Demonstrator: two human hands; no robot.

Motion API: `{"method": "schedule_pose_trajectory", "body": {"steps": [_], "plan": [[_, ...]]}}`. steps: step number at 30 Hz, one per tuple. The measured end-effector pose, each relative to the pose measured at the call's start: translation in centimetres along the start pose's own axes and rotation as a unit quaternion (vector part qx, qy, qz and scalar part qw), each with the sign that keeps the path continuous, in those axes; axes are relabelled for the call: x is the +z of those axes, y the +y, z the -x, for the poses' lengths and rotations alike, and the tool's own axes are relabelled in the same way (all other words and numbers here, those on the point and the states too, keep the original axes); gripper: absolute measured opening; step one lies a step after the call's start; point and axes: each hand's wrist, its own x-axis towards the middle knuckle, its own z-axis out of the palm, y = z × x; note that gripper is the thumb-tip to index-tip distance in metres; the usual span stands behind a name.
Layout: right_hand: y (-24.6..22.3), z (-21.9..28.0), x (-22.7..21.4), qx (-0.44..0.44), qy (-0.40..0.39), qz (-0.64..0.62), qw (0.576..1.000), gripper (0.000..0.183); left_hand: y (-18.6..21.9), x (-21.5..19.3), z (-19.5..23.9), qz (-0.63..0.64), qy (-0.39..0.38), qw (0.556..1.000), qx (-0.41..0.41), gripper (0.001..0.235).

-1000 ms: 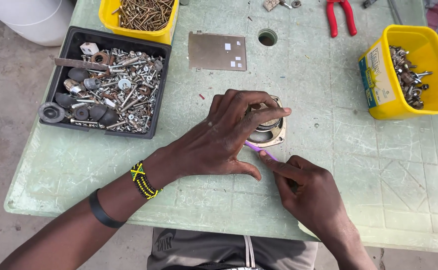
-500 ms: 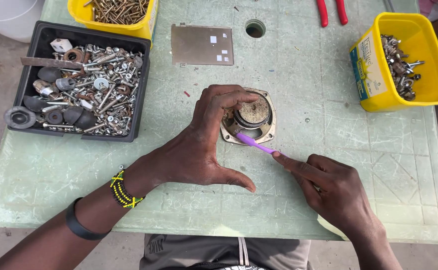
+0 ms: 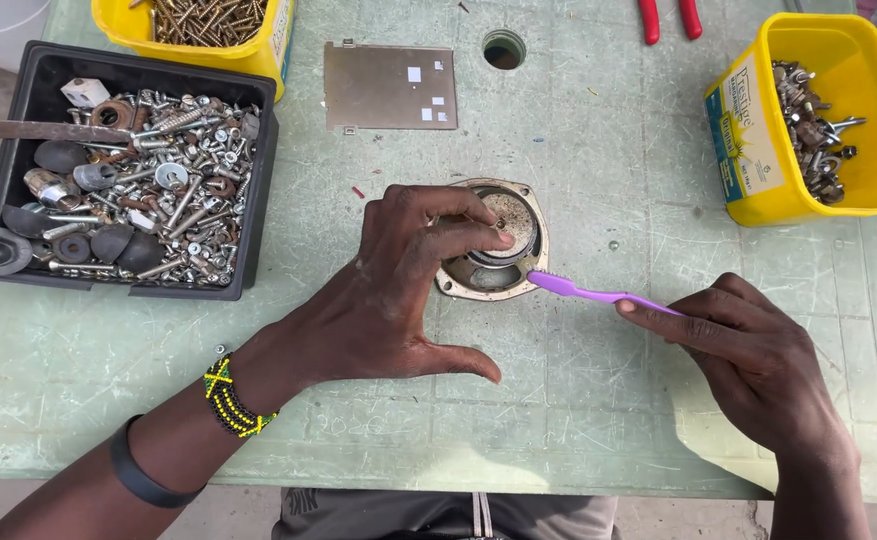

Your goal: Cleaning a speaker component using a toothbrush and cleaning solution

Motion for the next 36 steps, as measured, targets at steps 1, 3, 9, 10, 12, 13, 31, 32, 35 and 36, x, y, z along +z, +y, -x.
{"method": "schedule_pose_trajectory", "body": {"steps": [1, 3, 9, 10, 12, 13, 31, 32, 35, 36], "plan": [[0.1, -0.1, 0.2, 0.007, -0.026, -0.005, 1.0, 0.041, 0.0, 0.1, -0.1, -0.001, -0.002, 1.0, 0.001, 0.1], [0.6, -0.7, 0.5, 0.016, -0.05, -0.009, 0.999, 0.043, -0.3, 0.1, -0.7, -0.003, -0.004, 1.0, 0.004, 0.098], [3.3, -4.1, -0.6, -0.067, -0.141, 0.079, 0.985, 0.06, -1.0, 0.7, -1.0, 0.045, -0.051, 0.998, -0.004, 0.099], [4.7, -4.8, -1.1, -0.098, -0.112, 0.144, 0.978, 0.066, -1.0, 0.6, -0.9, 0.078, -0.054, 0.995, -0.022, 0.103], [6.5, -6.1, -1.5, -0.131, -0.083, 0.208, 0.966, 0.073, -0.9, 0.6, -1.0, 0.109, -0.056, 0.992, -0.041, 0.109], [6.9, -6.7, -1.5, -0.142, -0.072, 0.205, 0.966, 0.072, -0.8, 0.5, -1.1, 0.122, -0.047, 0.99, -0.059, 0.112], [7.0, -7.2, 0.3, -0.14, -0.067, 0.121, 0.981, 0.066, -0.7, -0.3, -2.1, 0.24, -0.047, 0.964, -0.108, 0.116], [6.8, -7.1, 0.7, -0.136, -0.08, 0.098, 0.983, 0.066, -0.6, -0.4, -2.0, 0.244, -0.046, 0.962, -0.112, 0.115], [7.4, -7.0, -0.4, -0.122, -0.039, 0.132, 0.983, 0.06, -0.6, -0.6, -2.0, 0.257, -0.048, 0.959, -0.11, 0.113], [6.9, -6.9, -0.8, -0.122, -0.039, 0.134, 0.983, 0.06, -0.6, -0.5, -2.0, 0.257, -0.047, 0.959, -0.108, 0.113]]}}
